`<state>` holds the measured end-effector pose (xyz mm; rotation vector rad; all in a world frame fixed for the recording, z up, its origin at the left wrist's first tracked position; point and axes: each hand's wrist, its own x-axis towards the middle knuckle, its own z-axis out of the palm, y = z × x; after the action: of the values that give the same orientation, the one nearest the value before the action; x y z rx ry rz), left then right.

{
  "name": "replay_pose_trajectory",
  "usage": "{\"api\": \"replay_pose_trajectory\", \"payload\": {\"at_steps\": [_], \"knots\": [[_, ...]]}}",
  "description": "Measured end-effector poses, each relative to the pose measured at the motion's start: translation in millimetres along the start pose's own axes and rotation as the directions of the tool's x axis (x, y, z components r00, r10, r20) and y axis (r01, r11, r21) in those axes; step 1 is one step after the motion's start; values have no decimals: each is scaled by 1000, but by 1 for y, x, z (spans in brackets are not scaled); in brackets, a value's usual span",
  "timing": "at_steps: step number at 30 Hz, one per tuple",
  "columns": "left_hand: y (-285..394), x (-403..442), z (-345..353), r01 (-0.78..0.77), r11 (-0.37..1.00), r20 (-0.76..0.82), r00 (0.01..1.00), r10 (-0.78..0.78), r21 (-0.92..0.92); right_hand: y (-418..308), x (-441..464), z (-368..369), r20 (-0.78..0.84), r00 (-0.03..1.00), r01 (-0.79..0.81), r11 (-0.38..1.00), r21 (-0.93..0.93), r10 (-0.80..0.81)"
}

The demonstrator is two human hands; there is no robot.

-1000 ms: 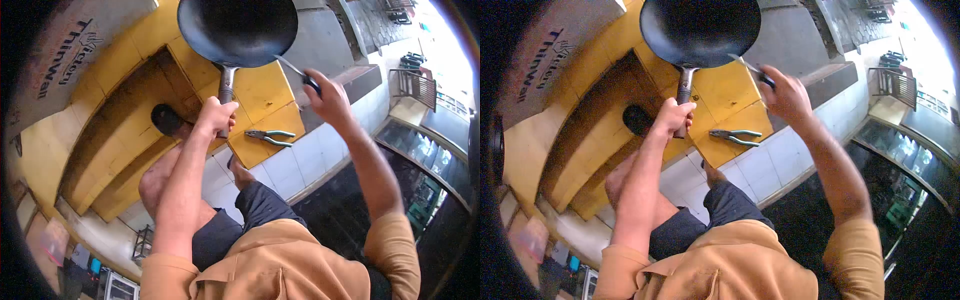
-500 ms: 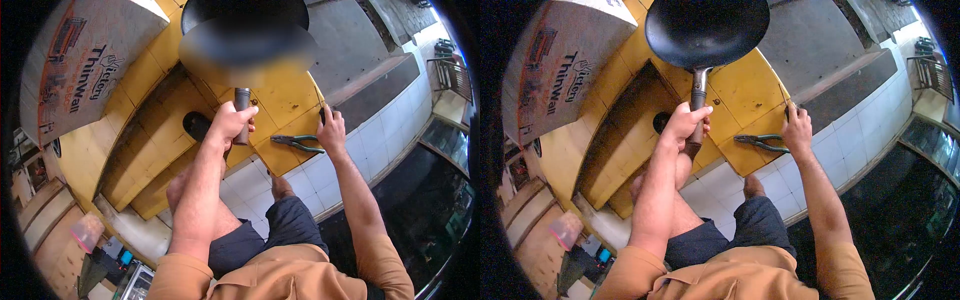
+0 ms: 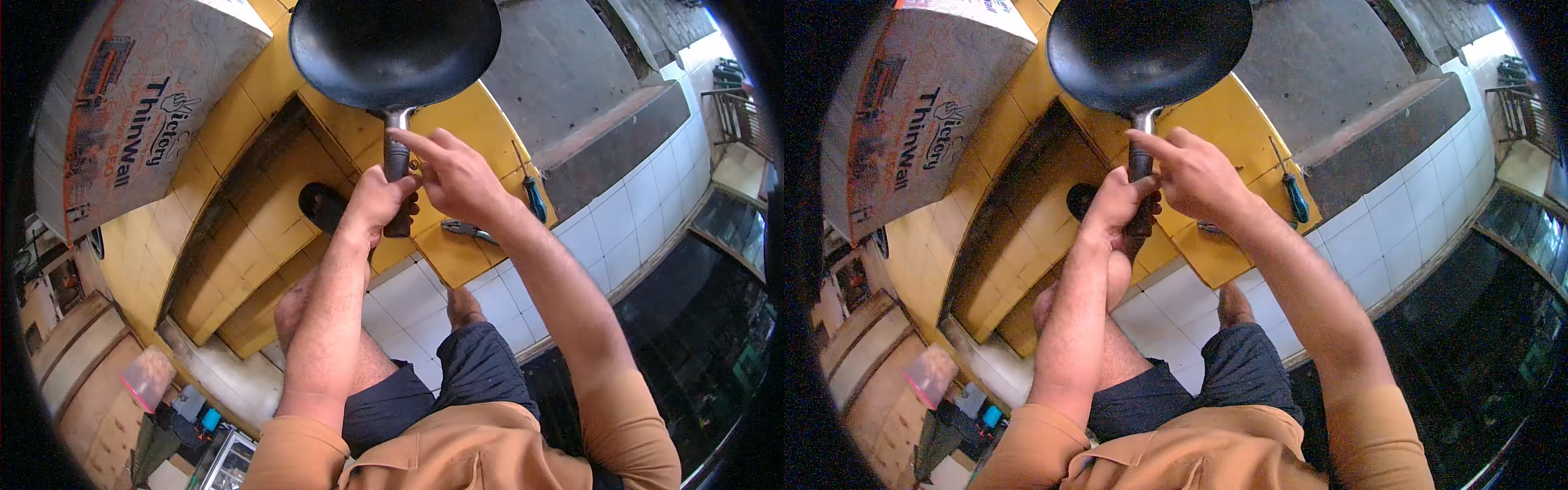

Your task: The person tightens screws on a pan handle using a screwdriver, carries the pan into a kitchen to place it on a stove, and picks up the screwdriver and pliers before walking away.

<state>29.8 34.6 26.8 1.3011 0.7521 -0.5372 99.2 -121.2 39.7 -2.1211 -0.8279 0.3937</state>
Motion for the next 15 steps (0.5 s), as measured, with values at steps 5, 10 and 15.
{"api": "replay_pose_trajectory", "payload": {"at_steps": [5, 10, 15], "knots": [[-1, -2, -1, -28, 1000, 2, 1000, 28, -5, 61, 10, 5, 0, 996, -76, 826, -559, 92], [0, -3, -2, -19, 1000, 16, 1000, 19, 15, 36, 0, -4, 176, 968, 228, 917, -329, -178], [-3, -1, -4, -27, 998, -19, 999, 28, 50, 77, -5, -2, -76, 922, -370, 804, -465, 380]]}}
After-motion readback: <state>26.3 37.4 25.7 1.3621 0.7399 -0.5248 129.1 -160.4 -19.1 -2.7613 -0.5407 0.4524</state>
